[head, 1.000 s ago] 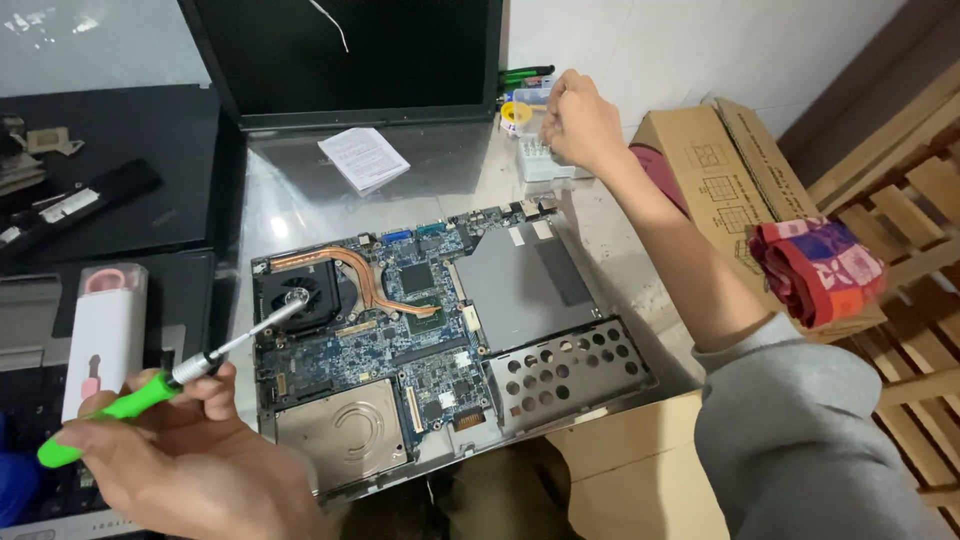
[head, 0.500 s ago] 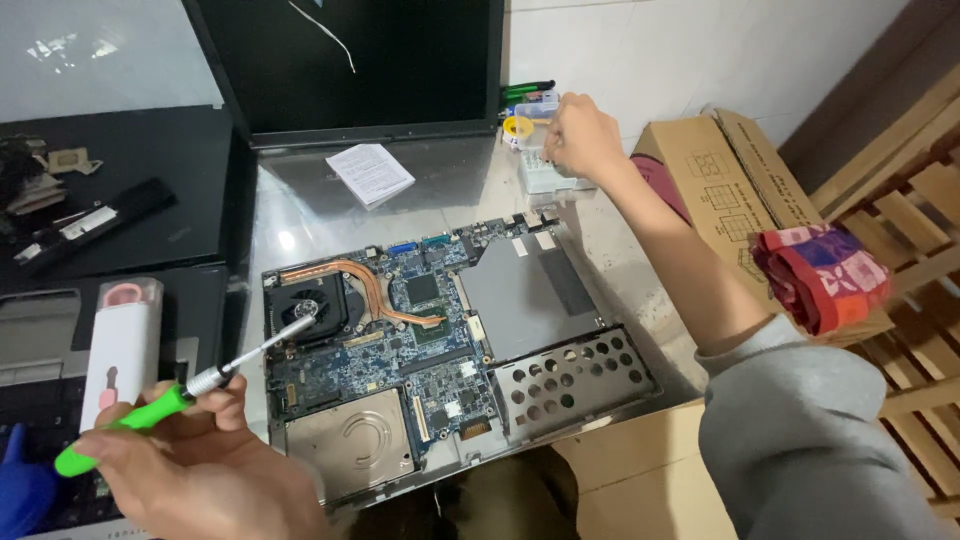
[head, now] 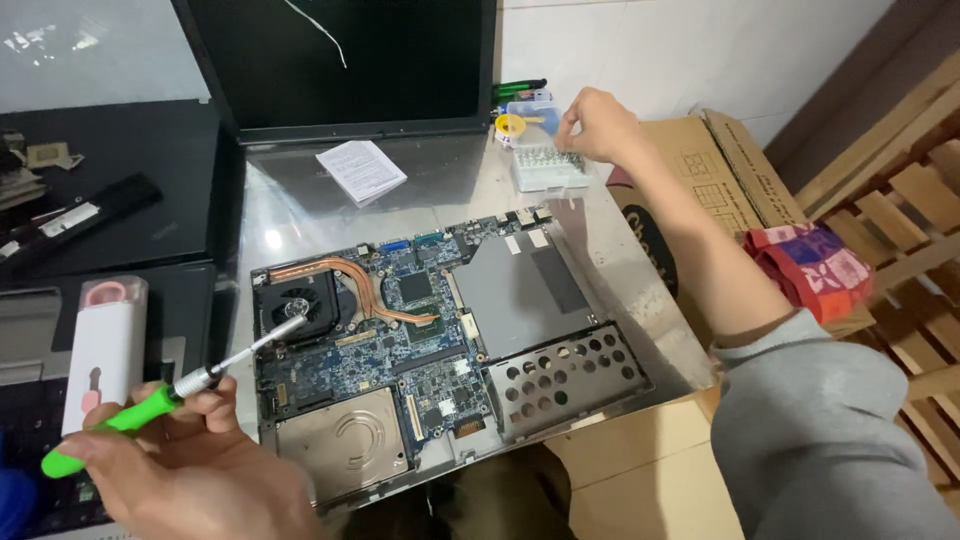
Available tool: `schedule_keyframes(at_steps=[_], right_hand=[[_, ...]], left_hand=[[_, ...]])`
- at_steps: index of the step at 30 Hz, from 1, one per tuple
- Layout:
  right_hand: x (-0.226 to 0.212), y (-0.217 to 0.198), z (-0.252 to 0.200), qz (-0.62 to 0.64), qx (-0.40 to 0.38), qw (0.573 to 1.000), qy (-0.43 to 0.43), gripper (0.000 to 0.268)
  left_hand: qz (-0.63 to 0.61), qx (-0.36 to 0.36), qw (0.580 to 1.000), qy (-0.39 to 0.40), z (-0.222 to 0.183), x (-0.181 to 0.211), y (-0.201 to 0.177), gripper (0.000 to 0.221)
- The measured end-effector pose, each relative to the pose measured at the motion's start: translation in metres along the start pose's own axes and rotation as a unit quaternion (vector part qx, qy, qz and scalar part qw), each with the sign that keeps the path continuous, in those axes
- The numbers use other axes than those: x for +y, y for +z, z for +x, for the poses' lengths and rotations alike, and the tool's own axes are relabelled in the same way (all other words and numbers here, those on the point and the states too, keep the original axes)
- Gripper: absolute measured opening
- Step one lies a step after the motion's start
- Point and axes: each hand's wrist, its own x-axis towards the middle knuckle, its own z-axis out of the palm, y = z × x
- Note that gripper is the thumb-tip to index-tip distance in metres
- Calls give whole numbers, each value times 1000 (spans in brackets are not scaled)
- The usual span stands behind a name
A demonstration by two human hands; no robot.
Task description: The person is disassembling a laptop, removing screws and components from the motherboard using a screwdriver.
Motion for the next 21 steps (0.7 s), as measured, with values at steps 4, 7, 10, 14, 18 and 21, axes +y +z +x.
schedule_keyframes(at_steps=[4,7,10,14,18,21], right_hand=[[0,10,4,-16,-8,1000,2,9],[-1,11,5,-34,-24,999,-16,23],[-5,3,2,-32,-18,999,-5,35],[-10,-2,-2,-11,-22,1000,-1,46],[-13,-2,-4,-10,-45,999,17,54],[-16,-7,-6,-7,-55,997,50,53]], left_hand=[[1,2,1000,0,2,0,0,69],[5,6,1000,-3,2,0,1,67],[14,4,1000,1,1,-3,-1,66],[12,-8,1000,8,1,-6,-3,67],[14,3,1000,4,1,-6,-2,65],[14,12,1000,-3,2,-3,1,64]])
